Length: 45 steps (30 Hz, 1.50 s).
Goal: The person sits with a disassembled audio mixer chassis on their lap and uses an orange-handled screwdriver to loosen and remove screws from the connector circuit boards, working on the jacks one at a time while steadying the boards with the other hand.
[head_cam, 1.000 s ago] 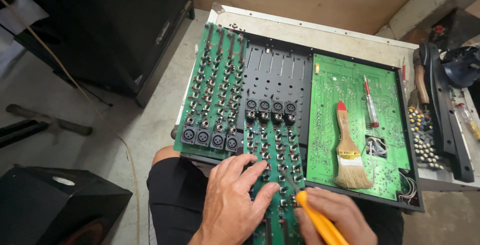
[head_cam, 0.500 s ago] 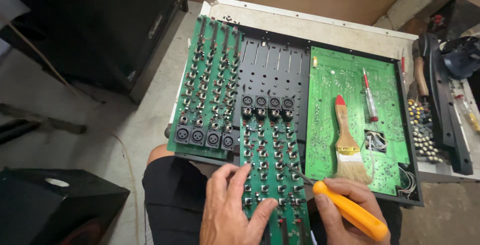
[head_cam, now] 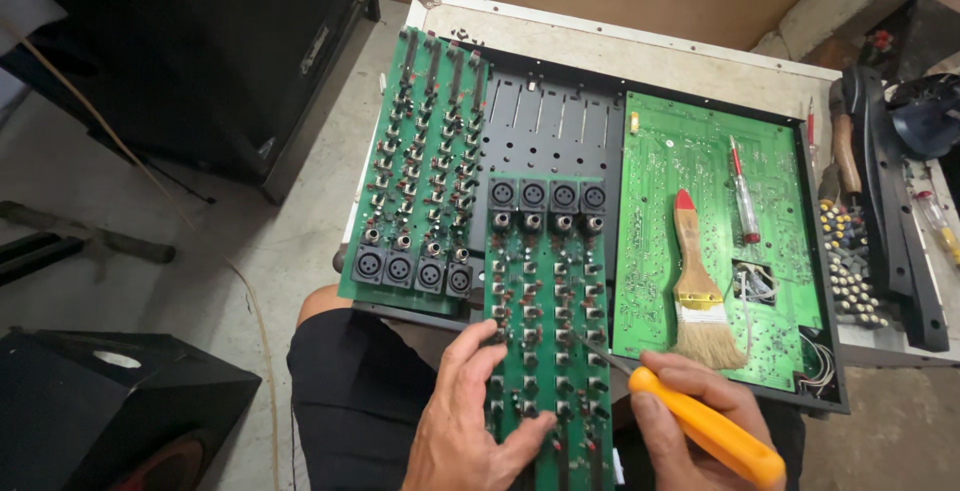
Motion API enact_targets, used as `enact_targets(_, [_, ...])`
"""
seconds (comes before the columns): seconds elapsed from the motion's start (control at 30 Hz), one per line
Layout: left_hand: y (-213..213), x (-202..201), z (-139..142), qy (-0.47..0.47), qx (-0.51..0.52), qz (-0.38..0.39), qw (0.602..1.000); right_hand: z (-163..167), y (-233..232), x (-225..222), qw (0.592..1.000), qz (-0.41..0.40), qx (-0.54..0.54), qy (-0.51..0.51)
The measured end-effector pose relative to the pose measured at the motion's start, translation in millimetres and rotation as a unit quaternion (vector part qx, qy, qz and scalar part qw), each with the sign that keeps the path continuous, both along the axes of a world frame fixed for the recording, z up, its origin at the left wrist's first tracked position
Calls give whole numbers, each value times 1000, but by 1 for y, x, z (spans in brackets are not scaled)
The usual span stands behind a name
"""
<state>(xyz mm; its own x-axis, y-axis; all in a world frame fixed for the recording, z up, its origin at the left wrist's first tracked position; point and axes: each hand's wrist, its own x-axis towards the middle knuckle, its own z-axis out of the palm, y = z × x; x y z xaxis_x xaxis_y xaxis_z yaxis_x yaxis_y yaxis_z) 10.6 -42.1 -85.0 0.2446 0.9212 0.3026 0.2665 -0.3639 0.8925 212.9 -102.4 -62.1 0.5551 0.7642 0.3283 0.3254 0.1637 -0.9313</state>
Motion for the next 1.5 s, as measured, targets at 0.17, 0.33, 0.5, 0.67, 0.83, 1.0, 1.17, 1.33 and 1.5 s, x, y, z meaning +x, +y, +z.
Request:
enact_targets(0.17, [-12, -7, -11, 0, 9, -23, 1000, -4, -6, 6, 1000, 8, 24, -6])
enact_targets(0.33, [-17, -16, -13, 30, 16, -46, 998, 2, -6, -3, 999, 30, 36, -11])
enact_targets(0.5, [-17, -16, -5, 34, 50, -33, 998, 14, -7, -12, 1000, 14, -4, -19])
enact_targets(0.67, [-15, -12, 2, 26, 75, -14, 997, 15, -2, -16, 998, 48, -20, -22])
enact_targets(0.83, [-12, -12, 6, -11, 67, -9, 998, 15, -5, -12, 996, 39, -67, -54])
enact_targets(1.0, [-15, -10, 4, 2, 29, 4, 1000, 11, -6, -23, 998, 26, -38, 32])
enact_targets(1.17, [-17, -10, 1, 2, 37, 4, 999, 10, -1, -33, 998, 49, -9, 36])
enact_targets(1.33, [-16, -10, 2, 1, 14, -2, 1000, 13, 3, -40, 999, 46, -22, 6])
enact_targets(1.5, [-16, -11, 2, 0, 12, -7, 1000, 13, 4, -40, 998, 60, -6, -19])
